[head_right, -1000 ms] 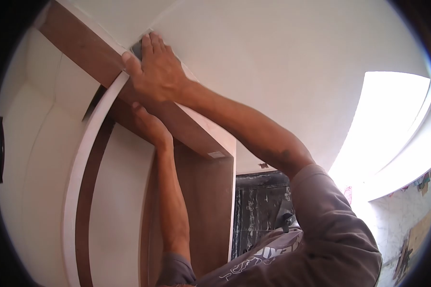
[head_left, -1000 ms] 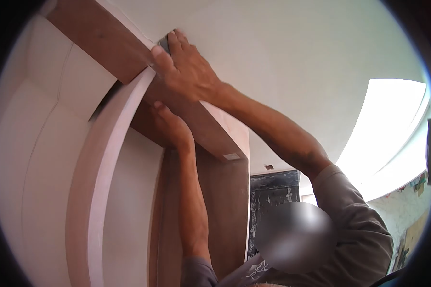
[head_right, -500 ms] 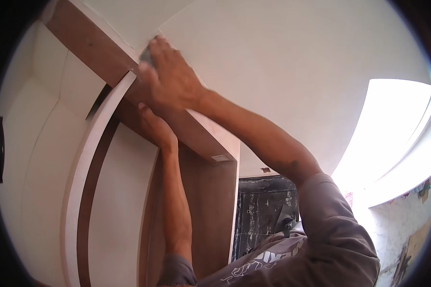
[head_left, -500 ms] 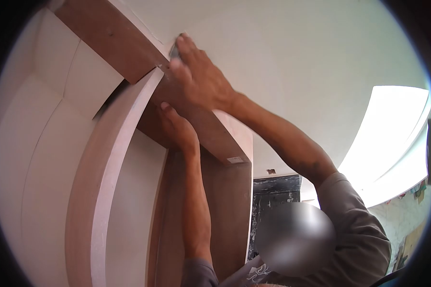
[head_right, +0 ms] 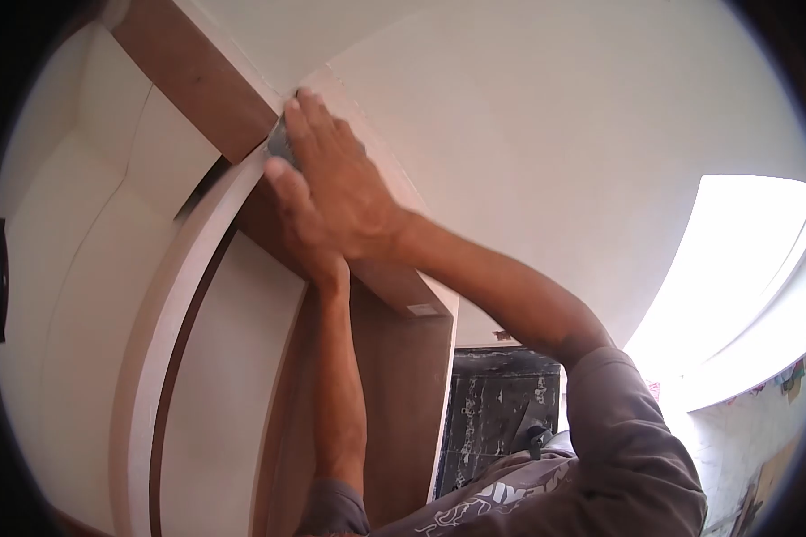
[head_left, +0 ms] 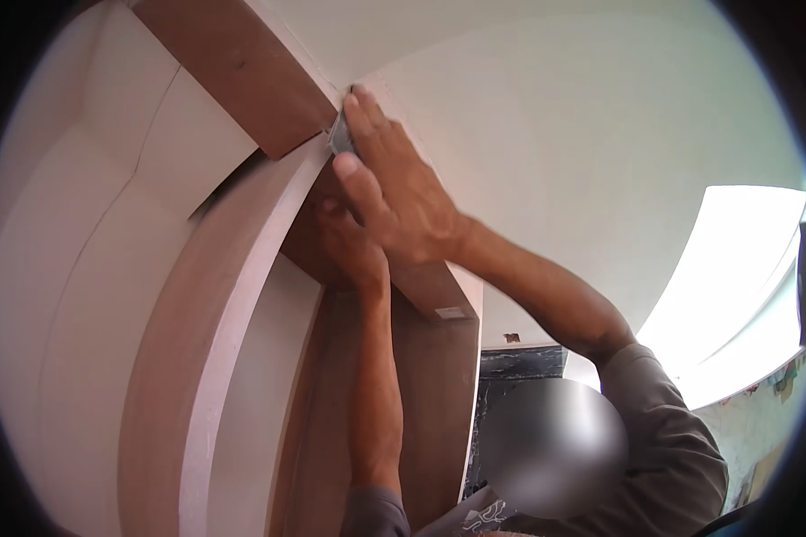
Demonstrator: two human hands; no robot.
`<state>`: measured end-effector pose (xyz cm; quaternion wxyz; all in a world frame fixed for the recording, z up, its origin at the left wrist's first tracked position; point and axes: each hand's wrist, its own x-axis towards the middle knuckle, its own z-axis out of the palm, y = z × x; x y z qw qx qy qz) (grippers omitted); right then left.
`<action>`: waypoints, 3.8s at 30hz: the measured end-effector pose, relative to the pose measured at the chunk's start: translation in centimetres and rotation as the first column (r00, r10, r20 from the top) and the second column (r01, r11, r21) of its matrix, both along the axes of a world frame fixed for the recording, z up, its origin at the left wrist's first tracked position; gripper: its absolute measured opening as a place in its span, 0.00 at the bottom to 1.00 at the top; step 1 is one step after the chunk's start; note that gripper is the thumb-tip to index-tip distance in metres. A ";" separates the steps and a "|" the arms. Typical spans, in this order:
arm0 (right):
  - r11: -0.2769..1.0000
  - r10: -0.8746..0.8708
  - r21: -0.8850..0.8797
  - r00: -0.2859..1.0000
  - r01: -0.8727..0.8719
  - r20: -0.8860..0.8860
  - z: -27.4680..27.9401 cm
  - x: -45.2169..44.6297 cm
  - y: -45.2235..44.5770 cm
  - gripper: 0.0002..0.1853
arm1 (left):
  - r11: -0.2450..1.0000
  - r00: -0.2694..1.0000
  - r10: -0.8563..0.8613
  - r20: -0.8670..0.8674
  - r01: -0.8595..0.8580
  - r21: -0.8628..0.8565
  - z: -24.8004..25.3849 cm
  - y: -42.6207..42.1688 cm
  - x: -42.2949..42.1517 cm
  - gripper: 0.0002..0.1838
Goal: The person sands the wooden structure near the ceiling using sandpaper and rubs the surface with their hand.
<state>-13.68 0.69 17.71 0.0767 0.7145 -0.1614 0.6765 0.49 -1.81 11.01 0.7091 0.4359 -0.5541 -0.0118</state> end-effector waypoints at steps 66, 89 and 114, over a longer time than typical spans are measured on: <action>0.948 0.318 0.026 0.934 -0.318 -0.160 -1.6 -4.9 0.5 0.16 | 0.986 0.973 -0.053 0.223 0.086 -0.141 -1.9 0.4 1.7 0.18; 0.893 0.443 0.155 0.887 -0.423 -0.131 -0.6 -5.6 0.4 0.16 | 0.990 0.948 0.068 0.310 -0.026 -0.138 -2.5 0.0 2.7 0.36; 0.871 0.434 0.312 0.891 -0.379 -0.130 0.5 -6.4 -0.8 0.20 | 0.968 0.969 -0.217 -0.114 0.199 -0.156 1.1 2.8 -2.6 0.22</action>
